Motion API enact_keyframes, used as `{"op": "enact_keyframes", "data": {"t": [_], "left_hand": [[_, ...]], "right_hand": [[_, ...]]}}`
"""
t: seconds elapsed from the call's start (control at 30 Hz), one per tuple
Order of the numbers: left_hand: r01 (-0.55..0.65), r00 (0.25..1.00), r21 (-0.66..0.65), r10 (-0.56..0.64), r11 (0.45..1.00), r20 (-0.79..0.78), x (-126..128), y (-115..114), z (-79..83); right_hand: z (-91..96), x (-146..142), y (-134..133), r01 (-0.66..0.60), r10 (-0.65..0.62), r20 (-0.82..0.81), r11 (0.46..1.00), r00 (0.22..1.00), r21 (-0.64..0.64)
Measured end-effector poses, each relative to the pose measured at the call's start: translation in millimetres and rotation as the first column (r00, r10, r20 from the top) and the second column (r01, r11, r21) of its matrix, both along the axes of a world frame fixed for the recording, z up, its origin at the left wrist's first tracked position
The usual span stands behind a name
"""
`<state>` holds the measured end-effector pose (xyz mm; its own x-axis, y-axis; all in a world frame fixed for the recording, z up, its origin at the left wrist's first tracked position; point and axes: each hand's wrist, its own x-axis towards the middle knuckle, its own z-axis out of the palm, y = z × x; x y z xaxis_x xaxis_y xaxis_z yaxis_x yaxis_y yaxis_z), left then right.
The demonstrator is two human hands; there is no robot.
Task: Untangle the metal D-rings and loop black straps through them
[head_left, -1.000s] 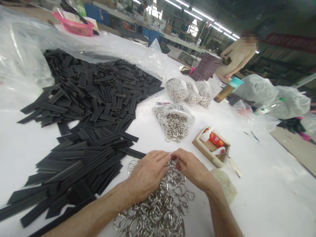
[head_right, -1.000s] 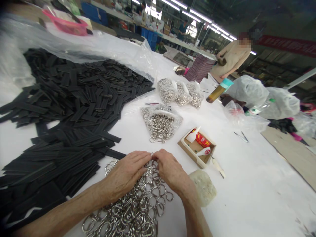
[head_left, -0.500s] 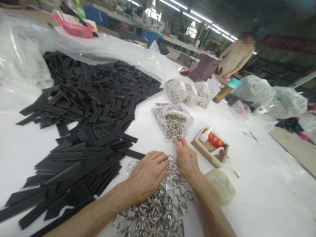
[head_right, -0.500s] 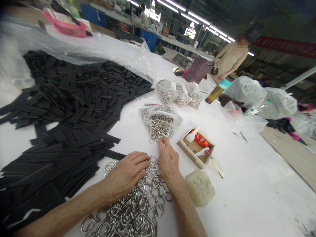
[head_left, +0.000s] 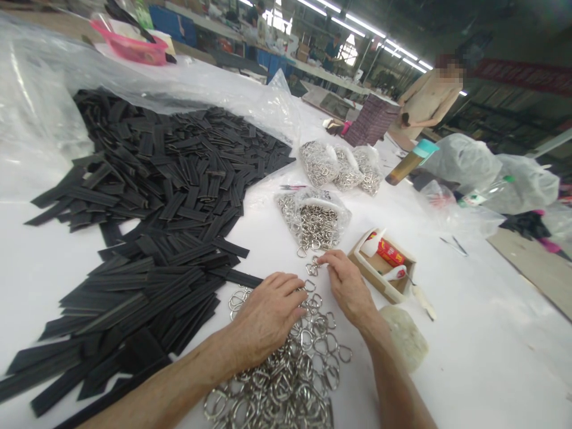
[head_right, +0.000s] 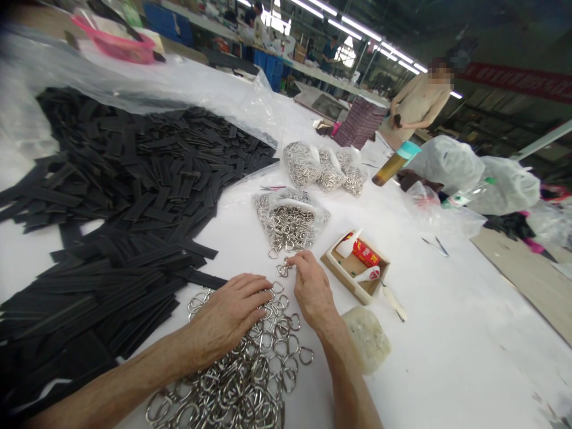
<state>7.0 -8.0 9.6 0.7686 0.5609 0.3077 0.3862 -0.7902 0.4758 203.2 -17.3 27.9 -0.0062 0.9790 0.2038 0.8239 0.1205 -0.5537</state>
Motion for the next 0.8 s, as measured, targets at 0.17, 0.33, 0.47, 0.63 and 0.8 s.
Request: {"op": "enact_keyframes", "data": {"t": [0.17, 0.33, 0.47, 0.63, 0.8], "left_hand": [[-0.004, 1.000, -0.010, 0.004, 1.000, 0.004, 0, 0, 0.3], [-0.040, 0.998, -0.054, 0.042, 0.998, 0.049, 1, -2, 0.0], [-0.075, 0.996, -0.080, 0.079, 0.994, 0.051, 0, -2, 0.8], [-0.007, 0.999, -0.048, 0.005, 0.999, -0.034, 0, -1, 3.3], [0.011, 0.997, -0.026, -0.013, 1.000, -0.077, -1, 0, 3.6]], "right_hand": [[6.1, -9, -2, 0.040, -0.031, 0.086, 0.994, 0.996, -0.101], [9.0, -22, -7, -0.021, 0.042, 0.103, 0.979, 0.994, -0.201], [17.6, -16, -13, -0.164, 0.164, -0.027, 0.934, 0.986, -0.317], [26.6, 1, -13, -0.177, 0.133, -0.139, 0.907, 0.981, -0.383], [17.7, 1, -5, 0.102, -0.109, -0.028, 0.978, 0.994, -0.180]]}}
